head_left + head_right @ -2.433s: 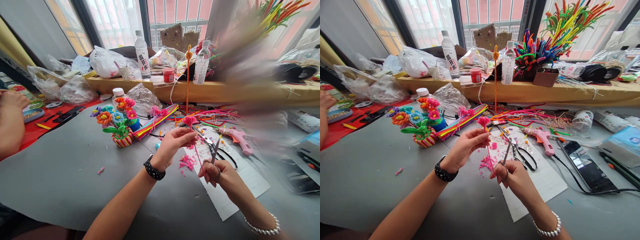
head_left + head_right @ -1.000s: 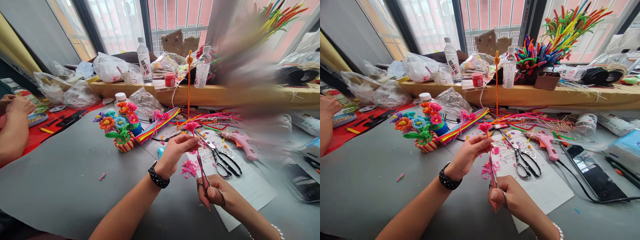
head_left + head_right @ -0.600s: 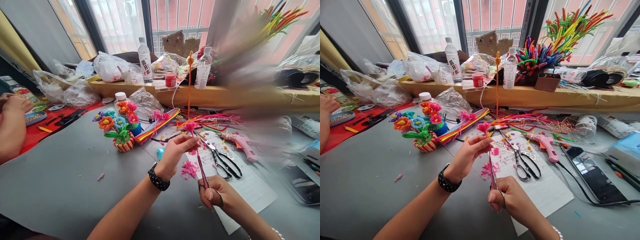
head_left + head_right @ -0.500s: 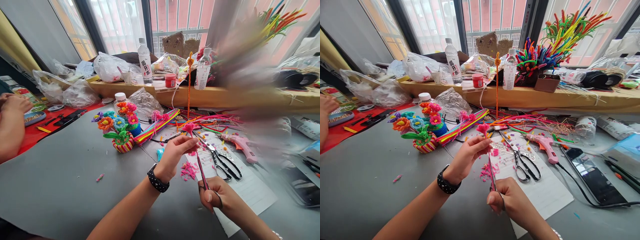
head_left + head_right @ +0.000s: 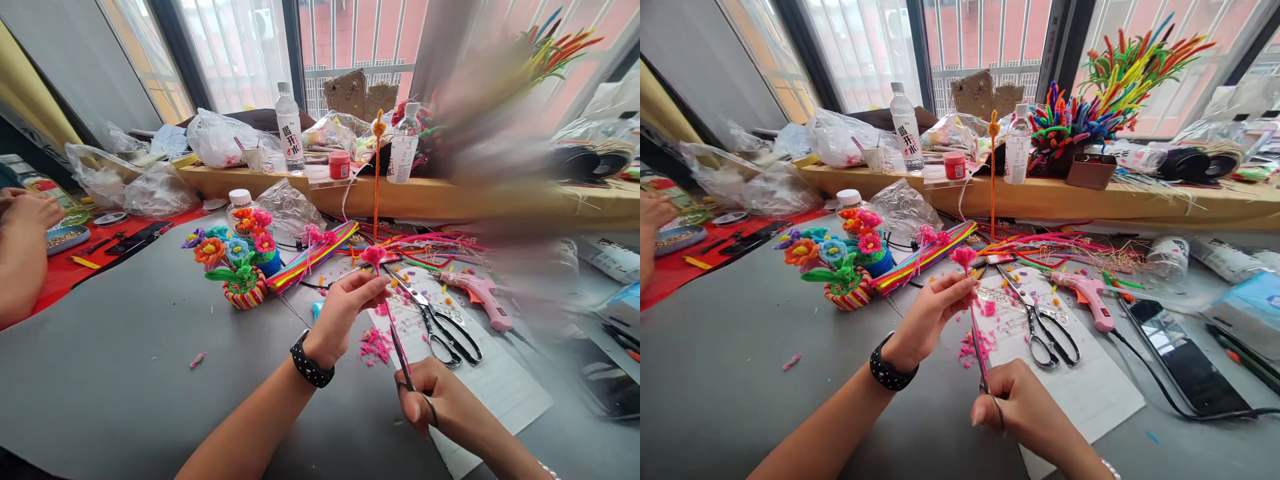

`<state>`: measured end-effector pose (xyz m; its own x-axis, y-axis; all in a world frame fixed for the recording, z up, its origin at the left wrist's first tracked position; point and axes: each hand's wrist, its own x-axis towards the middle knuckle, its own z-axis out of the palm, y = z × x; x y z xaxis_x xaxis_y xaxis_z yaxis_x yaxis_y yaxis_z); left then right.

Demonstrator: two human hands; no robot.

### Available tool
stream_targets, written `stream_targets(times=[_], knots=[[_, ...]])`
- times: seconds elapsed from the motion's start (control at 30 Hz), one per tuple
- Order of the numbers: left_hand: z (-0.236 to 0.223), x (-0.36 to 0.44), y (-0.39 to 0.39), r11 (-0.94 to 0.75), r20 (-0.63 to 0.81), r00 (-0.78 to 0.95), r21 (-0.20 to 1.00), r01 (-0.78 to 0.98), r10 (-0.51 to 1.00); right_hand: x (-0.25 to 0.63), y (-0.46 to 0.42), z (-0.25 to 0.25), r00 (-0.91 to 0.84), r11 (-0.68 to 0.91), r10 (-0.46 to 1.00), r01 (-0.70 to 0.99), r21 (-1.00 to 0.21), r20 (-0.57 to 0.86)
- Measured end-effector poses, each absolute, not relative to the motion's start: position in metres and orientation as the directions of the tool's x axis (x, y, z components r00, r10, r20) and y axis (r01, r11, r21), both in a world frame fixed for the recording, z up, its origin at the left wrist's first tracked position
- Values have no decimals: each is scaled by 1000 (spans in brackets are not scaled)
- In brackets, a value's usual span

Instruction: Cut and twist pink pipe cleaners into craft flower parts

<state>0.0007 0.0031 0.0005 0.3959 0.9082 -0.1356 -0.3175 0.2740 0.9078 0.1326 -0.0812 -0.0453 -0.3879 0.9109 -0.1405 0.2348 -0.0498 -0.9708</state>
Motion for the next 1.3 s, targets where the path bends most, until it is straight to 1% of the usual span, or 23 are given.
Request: stream_targets(times=[0.07, 0.13, 0.2, 0.23, 0.27, 0.33, 0.4, 0.47, 0.57, 0.7, 0.9, 1.03, 1.1, 1.2, 1.3], knots=[[0, -1, 5, 273, -135, 387, 904, -328, 912, 135, -82, -42, -416, 1, 905, 208, -978, -88], [-1, -1, 6, 265, -126, 386, 905, -333, 914, 138, -82, -40, -484, 49, 874, 146, -988, -28], [-2, -2, 6, 258, -122, 388, 911, -322, 914, 142, -82, -38, -554, 65, 832, 88, -994, 5], [-2, -2, 6, 257, -122, 390, 914, -315, 913, 143, -82, -37, -560, 67, 829, 76, -995, 13], [-3, -1, 6, 258, -125, 392, 916, -307, 911, 144, -81, -37, -535, 73, 844, 77, -994, 21], [-2, -1, 5, 266, -133, 400, 917, -297, 907, 144, -80, -36, -389, 77, 921, 124, -989, 23], [-2, 0, 4, 272, -137, 413, 918, -288, 900, 143, -79, -35, -201, 36, 980, 189, -981, -3], [-2, 1, 3, 278, -144, 427, 922, -271, 893, 141, -78, -33, -87, -30, 995, 212, -977, -49], [-1, 1, 2, 294, -165, 436, 923, -248, 885, 138, -77, -31, -59, -75, 994, 209, -975, -90], [-1, 2, 1, 300, -167, 448, 922, -244, 878, 135, -78, -28, -69, -57, 995, 208, -977, -72], [-3, 1, 4, 306, -153, 395, 882, -358, 906, 134, -79, -29, -42, -33, 998, 183, -983, -41], [-4, 0, 5, 346, -169, 422, 854, -389, 891, 140, -77, -37, -94, -13, 995, 150, -989, -27], [-4, 0, 6, 359, -174, 438, 850, -386, 882, 143, -76, -41, -183, 9, 983, 139, -990, -17], [-4, 0, 5, 363, -164, 464, 851, -380, 870, 143, -76, -44, -339, 61, 941, 165, -984, 1], [-5, 0, 5, 376, -164, 493, 850, -369, 854, 138, -79, -41, -394, 54, 919, 162, -985, -14]])
